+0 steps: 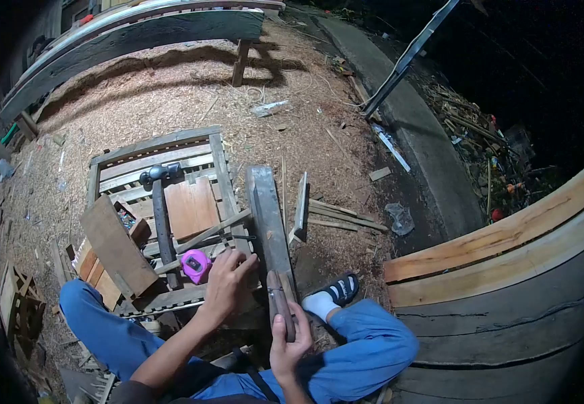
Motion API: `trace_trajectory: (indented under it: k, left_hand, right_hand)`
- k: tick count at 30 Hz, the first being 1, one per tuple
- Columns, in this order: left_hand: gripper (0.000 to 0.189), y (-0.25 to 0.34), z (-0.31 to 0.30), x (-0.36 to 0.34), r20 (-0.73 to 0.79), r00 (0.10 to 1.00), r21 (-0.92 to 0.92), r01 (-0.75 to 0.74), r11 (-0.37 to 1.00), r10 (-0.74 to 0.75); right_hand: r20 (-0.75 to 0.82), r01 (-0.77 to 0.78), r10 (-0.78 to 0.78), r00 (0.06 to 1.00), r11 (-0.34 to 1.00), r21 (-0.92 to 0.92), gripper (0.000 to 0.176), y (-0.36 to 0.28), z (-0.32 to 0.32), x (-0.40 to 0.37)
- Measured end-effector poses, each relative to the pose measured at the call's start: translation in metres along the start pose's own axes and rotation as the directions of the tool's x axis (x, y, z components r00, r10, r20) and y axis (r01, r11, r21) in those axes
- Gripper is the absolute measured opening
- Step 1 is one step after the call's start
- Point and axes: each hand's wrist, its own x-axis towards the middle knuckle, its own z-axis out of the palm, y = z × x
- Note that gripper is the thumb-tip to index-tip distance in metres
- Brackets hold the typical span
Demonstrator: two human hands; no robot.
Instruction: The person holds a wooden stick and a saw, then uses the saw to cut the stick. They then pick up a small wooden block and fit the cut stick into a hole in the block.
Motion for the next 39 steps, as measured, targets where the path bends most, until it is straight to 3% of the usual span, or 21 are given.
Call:
trace_trajectory:
  k: [4, 6, 12, 18, 21, 22, 26, 28, 34, 37, 39]
  left_hand:
    - [0.046, -0.005, -0.004, 0.002, -0.011, 1.000, -0.043, -0.012, 0.999, 0.012]
    - [0.048, -0.007, -0.009, 0.005, 0.019, 1.000, -0.221, 0.004, 0.975, 0.000]
    - [0.054, -0.007, -0.007, 0.009, 0.049, 0.998, -0.192, -0.021, 0.981, 0.031]
    - [0.041, -0.009, -0.003, 0.012, 0.019, 0.999, -0.245, -0.027, 0.969, 0.033]
    - [0.042, -0.009, -0.002, 0.013, 0.063, 0.998, -0.202, 0.003, 0.979, 0.010]
    - [0.042, -0.009, -0.002, 0.015, 0.062, 0.998, -0.205, 0.007, 0.979, 0.006]
    - [0.039, -0.012, 0.000, 0.017, 0.057, 0.998, -0.276, -0.010, 0.961, 0.027]
    - [0.039, -0.012, -0.002, 0.016, 0.041, 0.999, -0.277, -0.011, 0.961, 0.024]
    - [0.039, -0.010, 0.004, 0.009, -0.019, 1.000, -0.281, -0.005, 0.960, 0.000]
    - [0.050, -0.011, 0.005, 0.009, 0.005, 1.000, -0.224, 0.025, 0.974, -0.024]
    - [0.035, -0.008, 0.000, 0.011, 0.018, 1.000, -0.276, 0.022, 0.961, -0.017]
  right_hand:
    - [0.010, 0.014, -0.014, 1.000, 1.000, -0.016, 0.040, -0.002, 0.006, 0.003]
    - [0.061, -0.125, 0.124, 0.990, 0.992, 0.017, 0.041, -0.014, 0.006, 0.005]
    - [0.075, -0.012, 0.012, 0.997, 1.000, 0.003, 0.041, -0.004, 0.007, 0.014]
    - [0.082, -0.040, 0.038, 0.996, 0.999, 0.026, 0.040, -0.007, 0.008, 0.014]
    - [0.093, -0.079, 0.077, 0.993, 0.997, 0.021, 0.039, -0.019, 0.001, 0.013]
    - [0.127, -0.155, 0.148, 0.981, 0.987, 0.040, 0.039, -0.029, 0.000, 0.012]
    - [0.147, -0.181, 0.165, 0.975, 0.979, 0.096, 0.038, -0.026, -0.001, 0.012]
    - [0.105, -0.088, 0.081, 0.991, 0.994, 0.064, 0.033, -0.029, 0.003, 0.013]
    - [0.147, -0.060, 0.056, 0.988, 0.998, 0.027, 0.034, -0.038, 0.012, 0.019]
    - [0.177, -0.175, 0.160, 0.971, 0.982, 0.076, 0.039, -0.045, 0.008, 0.018]
    - [0.196, -0.199, 0.184, 0.963, 0.978, 0.058, 0.039, -0.055, 0.004, 0.019]
